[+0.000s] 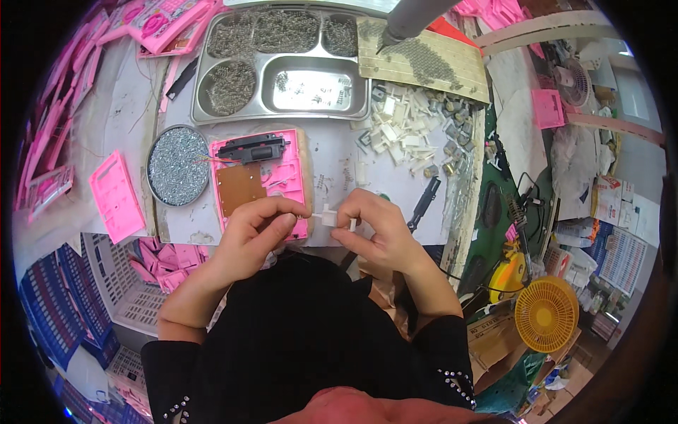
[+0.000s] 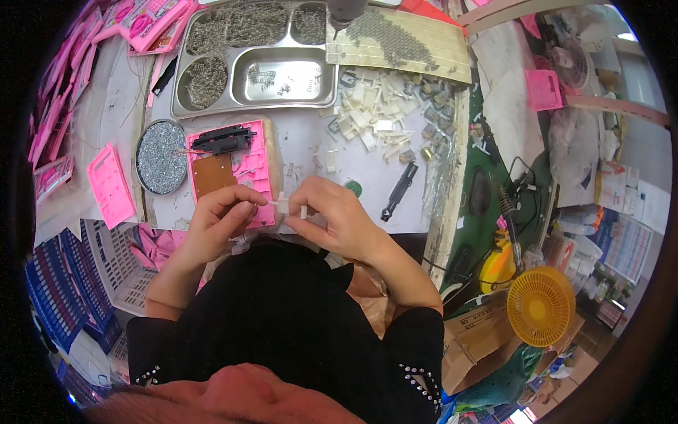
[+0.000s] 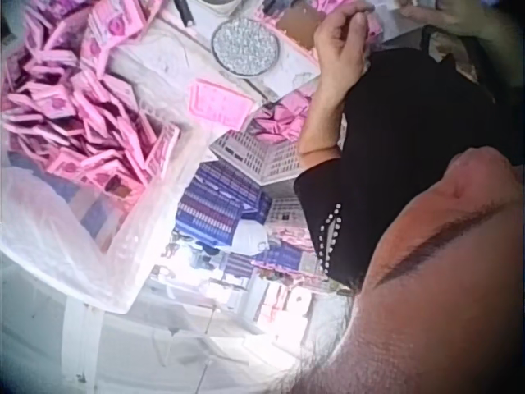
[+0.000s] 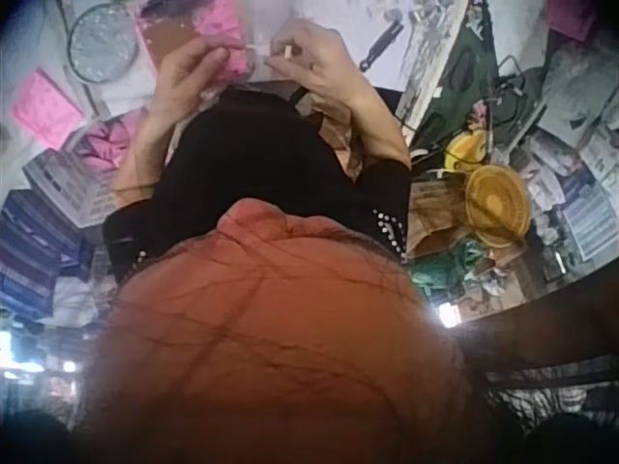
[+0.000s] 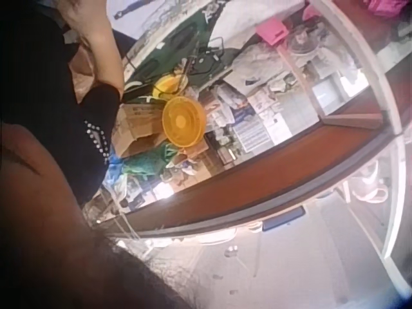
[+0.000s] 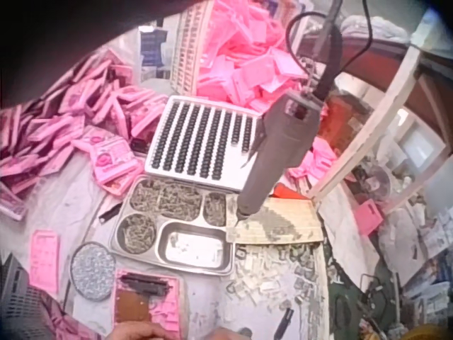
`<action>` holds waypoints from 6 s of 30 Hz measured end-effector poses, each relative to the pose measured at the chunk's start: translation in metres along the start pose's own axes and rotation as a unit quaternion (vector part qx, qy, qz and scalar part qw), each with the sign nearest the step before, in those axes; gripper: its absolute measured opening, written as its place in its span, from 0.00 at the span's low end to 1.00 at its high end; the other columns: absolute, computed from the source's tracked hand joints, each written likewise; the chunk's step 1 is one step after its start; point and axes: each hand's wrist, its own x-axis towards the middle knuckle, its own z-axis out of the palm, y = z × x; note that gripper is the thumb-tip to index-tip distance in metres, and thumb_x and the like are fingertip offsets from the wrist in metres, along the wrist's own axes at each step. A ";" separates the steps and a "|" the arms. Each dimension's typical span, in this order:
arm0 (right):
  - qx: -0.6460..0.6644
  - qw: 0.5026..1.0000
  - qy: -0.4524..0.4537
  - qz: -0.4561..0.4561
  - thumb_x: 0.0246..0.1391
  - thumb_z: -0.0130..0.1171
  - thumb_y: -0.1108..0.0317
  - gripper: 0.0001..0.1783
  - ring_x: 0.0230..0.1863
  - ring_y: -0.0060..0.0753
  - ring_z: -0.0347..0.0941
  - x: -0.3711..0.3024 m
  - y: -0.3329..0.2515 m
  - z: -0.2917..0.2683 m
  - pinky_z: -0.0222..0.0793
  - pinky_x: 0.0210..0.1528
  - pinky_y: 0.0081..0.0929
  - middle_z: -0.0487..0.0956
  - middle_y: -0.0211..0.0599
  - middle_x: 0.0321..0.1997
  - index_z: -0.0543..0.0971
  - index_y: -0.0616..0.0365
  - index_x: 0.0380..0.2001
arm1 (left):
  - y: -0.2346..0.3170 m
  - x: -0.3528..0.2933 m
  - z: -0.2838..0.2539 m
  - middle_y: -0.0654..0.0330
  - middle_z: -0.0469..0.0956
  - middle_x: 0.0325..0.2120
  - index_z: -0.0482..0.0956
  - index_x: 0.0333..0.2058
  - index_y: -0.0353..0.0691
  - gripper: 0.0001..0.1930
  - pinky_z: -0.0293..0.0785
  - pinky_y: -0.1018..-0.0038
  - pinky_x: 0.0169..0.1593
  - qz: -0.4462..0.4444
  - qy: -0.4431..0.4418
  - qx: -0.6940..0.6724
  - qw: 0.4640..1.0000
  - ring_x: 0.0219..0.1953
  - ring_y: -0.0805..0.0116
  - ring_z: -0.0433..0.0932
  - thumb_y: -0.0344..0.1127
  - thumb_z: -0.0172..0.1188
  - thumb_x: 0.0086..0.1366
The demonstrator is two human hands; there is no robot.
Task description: Assembling electronic and plastic components for a pink toy bank using a glue gun and soldering iron.
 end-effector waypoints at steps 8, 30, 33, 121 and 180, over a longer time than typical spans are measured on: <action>-0.007 0.994 -0.012 -0.107 0.50 0.69 0.78 0.13 0.34 0.43 0.76 0.006 0.001 0.004 0.73 0.36 0.34 0.78 0.38 0.35 0.78 0.58 0.39 | -0.005 -0.002 -0.006 0.73 0.73 0.27 0.81 0.49 0.34 0.11 0.62 0.83 0.31 0.012 0.003 0.026 1.000 0.28 0.86 0.66 0.32 0.54 0.76; 0.061 0.995 0.045 0.069 0.52 0.68 0.75 0.22 0.48 0.39 0.78 -0.003 0.034 0.020 0.73 0.53 0.33 0.81 0.40 0.48 0.80 0.61 0.52 | 0.011 0.012 -0.045 0.54 0.78 0.29 0.81 0.36 0.39 0.06 0.75 0.63 0.35 0.279 0.127 0.483 0.820 0.31 0.53 0.79 0.27 0.67 0.60; -0.190 0.977 0.024 -0.091 0.45 0.70 0.75 0.22 0.46 0.41 0.73 0.023 0.025 0.022 0.71 0.49 0.35 0.79 0.36 0.44 0.84 0.54 0.47 | -0.007 0.000 -0.046 0.56 0.79 0.31 0.81 0.36 0.38 0.08 0.76 0.63 0.36 0.326 0.130 0.493 0.796 0.34 0.54 0.79 0.26 0.69 0.57; -0.318 0.930 -0.014 -0.187 0.44 0.72 0.67 0.15 0.41 0.37 0.72 0.038 0.000 0.155 0.63 0.49 0.42 0.78 0.28 0.37 0.83 0.51 0.38 | -0.124 -0.081 -0.042 0.52 0.76 0.18 0.79 0.30 0.38 0.08 0.74 0.61 0.27 0.120 0.235 0.428 0.864 0.20 0.56 0.79 0.36 0.64 0.63; -0.516 0.782 0.195 0.291 0.54 0.64 0.53 0.18 0.37 0.54 0.81 0.060 0.112 -0.137 0.76 0.42 0.48 0.84 0.47 0.31 0.85 0.58 0.37 | -0.032 0.020 -0.060 0.60 0.70 0.23 0.77 0.35 0.36 0.05 0.59 0.72 0.23 0.351 0.161 0.427 0.818 0.19 0.70 0.66 0.22 0.64 0.62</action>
